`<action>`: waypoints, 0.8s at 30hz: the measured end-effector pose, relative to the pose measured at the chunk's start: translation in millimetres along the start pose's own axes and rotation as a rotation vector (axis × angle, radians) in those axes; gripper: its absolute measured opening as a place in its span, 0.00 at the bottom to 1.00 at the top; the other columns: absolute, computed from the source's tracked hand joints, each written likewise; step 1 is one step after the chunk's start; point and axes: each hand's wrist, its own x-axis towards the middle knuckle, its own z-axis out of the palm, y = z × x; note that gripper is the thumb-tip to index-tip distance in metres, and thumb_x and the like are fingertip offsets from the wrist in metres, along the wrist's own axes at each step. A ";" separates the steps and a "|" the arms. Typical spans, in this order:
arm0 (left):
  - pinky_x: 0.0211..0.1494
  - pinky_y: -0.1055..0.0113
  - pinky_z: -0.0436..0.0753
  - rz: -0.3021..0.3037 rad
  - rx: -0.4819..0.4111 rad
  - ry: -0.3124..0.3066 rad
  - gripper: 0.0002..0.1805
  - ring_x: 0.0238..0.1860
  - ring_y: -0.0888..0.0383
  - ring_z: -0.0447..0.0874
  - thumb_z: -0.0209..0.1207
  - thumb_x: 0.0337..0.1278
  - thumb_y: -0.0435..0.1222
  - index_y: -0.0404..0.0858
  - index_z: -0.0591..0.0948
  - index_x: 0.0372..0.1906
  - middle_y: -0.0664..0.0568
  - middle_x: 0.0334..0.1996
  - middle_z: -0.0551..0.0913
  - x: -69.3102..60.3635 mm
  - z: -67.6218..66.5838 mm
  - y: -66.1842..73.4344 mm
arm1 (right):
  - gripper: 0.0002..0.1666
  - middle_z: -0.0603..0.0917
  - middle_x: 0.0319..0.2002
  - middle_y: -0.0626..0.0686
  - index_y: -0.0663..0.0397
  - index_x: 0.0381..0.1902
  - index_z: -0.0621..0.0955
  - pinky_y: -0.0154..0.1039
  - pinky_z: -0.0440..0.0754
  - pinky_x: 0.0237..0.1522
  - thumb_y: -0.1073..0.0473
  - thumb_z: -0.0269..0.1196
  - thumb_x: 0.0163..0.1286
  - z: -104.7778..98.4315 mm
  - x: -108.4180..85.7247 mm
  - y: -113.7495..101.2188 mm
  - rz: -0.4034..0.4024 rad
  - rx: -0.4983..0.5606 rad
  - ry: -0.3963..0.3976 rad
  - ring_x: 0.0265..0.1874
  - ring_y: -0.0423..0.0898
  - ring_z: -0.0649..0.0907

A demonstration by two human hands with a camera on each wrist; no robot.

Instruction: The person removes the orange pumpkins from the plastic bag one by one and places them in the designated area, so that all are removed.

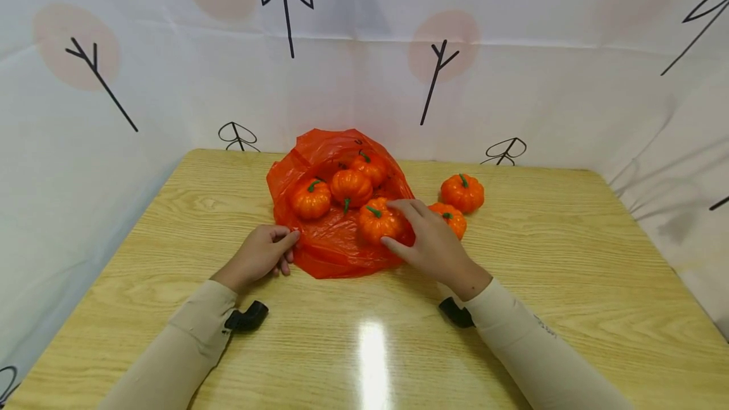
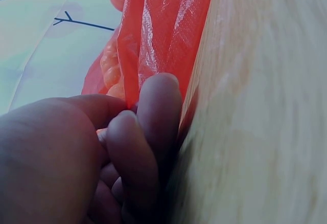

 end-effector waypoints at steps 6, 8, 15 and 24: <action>0.19 0.68 0.77 -0.008 0.012 -0.001 0.23 0.17 0.57 0.81 0.49 0.78 0.42 0.30 0.76 0.28 0.49 0.20 0.79 0.6 -0.3 0.6 | 0.35 0.77 0.63 0.53 0.47 0.66 0.73 0.57 0.77 0.63 0.44 0.70 0.65 0.8 0.5 1.0 -0.005 0.006 0.006 0.61 0.58 0.79; 0.19 0.68 0.78 -0.008 0.011 0.001 0.23 0.17 0.58 0.81 0.49 0.78 0.44 0.31 0.77 0.28 0.49 0.20 0.79 0.4 0.2 0.7 | 0.35 0.76 0.63 0.53 0.47 0.66 0.73 0.57 0.77 0.63 0.44 0.70 0.65 0.8 0.5 1.1 -0.006 0.007 0.009 0.61 0.58 0.79; 0.19 0.67 0.78 0.012 0.003 0.003 0.24 0.18 0.57 0.82 0.52 0.76 0.48 0.34 0.77 0.28 0.50 0.20 0.79 -0.5 0.5 1.9 | 0.36 0.76 0.63 0.53 0.46 0.67 0.72 0.57 0.77 0.63 0.44 0.70 0.65 -0.2 0.4 0.3 0.008 0.010 0.006 0.61 0.58 0.79; 0.20 0.68 0.78 -0.003 0.025 0.010 0.24 0.18 0.57 0.82 0.51 0.76 0.47 0.34 0.77 0.27 0.50 0.20 0.79 0.7 1.1 0.2 | 0.36 0.75 0.63 0.54 0.48 0.67 0.72 0.56 0.76 0.64 0.46 0.70 0.65 -3.1 0.6 -0.8 0.019 0.014 0.015 0.61 0.58 0.79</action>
